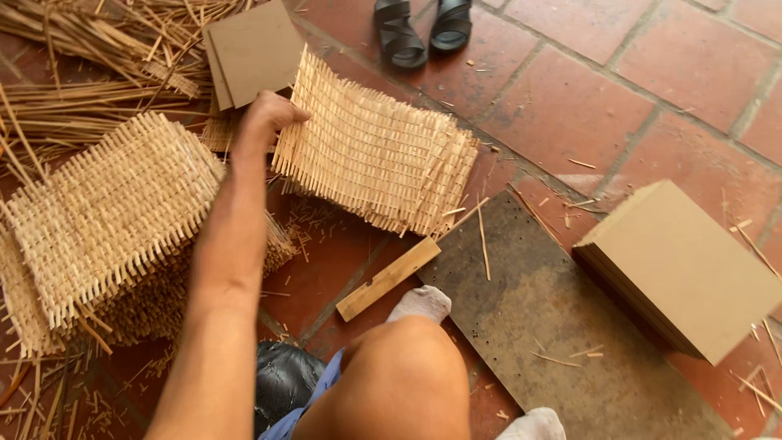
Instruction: The person assembles a woven bamboo mat by pressing it with a wooden block and tapping it with a stick. They then apply glue to a cardboard piece using a paint roller and place the mat on top, repeating the process for another mat.
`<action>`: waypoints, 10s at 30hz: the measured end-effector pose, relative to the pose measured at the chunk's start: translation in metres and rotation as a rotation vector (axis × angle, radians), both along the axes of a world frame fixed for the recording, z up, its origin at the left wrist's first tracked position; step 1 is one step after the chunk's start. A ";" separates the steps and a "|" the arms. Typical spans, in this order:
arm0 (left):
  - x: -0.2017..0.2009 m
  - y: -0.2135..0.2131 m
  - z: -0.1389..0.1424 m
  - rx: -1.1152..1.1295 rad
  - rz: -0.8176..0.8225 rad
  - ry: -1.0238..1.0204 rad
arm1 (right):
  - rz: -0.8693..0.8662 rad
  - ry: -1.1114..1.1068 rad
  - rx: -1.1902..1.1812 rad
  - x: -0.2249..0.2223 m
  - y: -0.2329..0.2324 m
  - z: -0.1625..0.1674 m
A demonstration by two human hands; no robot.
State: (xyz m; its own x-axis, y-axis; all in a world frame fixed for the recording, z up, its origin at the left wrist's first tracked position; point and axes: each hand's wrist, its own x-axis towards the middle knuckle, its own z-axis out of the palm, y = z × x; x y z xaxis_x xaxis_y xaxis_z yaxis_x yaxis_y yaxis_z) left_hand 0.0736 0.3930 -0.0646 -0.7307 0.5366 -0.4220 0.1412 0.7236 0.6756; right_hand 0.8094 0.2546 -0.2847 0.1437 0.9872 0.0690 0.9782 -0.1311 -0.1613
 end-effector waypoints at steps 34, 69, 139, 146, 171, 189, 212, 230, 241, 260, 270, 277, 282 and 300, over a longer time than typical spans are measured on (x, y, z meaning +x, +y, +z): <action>0.362 0.009 -0.180 0.059 -0.702 -0.553 | -0.399 1.046 0.073 0.024 -0.007 -0.001; 0.382 0.005 -0.210 0.312 -1.409 0.571 | -0.473 0.953 0.027 0.042 0.017 0.020; 0.507 -0.010 -0.229 0.531 -1.884 0.588 | -0.460 1.247 0.315 0.044 -0.023 -0.021; 0.514 -0.010 -0.230 0.478 -1.906 0.593 | -0.453 1.211 0.325 0.041 -0.025 -0.016; 0.483 -0.027 -0.173 0.481 -2.111 0.622 | -0.966 0.870 0.209 0.089 -0.310 0.011; 0.486 -0.033 -0.152 0.443 -2.072 0.644 | -0.472 0.273 -0.343 0.040 -0.204 0.001; 0.527 -0.032 -0.159 0.021 -1.414 -0.748 | -0.159 1.580 -0.034 0.008 0.059 0.086; 0.434 0.040 -0.203 0.535 -1.527 0.648 | -0.174 1.306 0.251 0.075 0.119 -0.005; 0.497 -0.007 -0.216 0.267 -1.840 0.441 | -0.227 1.331 0.257 0.084 0.119 -0.006; 0.501 -0.015 -0.221 0.287 -1.769 0.400 | 0.042 0.271 -0.291 0.056 0.167 0.020; 0.503 -0.013 -0.214 0.296 -1.782 0.370 | -0.533 0.857 -0.522 0.044 0.183 0.082; 0.503 -0.012 -0.215 0.222 -1.783 0.327 | -0.301 1.304 0.058 0.043 0.136 0.056; 0.502 -0.014 -0.220 0.241 -1.786 0.349 | -0.236 1.399 0.165 0.078 0.115 0.040; 0.514 -0.011 -0.231 0.241 -1.938 0.568 | -0.229 0.974 0.436 0.096 0.094 0.019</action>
State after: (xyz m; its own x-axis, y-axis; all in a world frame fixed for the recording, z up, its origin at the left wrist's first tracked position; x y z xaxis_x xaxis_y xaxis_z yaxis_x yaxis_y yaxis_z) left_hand 0.5875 0.3816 -0.2955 0.7580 0.6162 -0.2137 0.6500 -0.6867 0.3256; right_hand 0.9052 0.3482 -0.2658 0.5036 0.8483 0.1635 0.3656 -0.0378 -0.9300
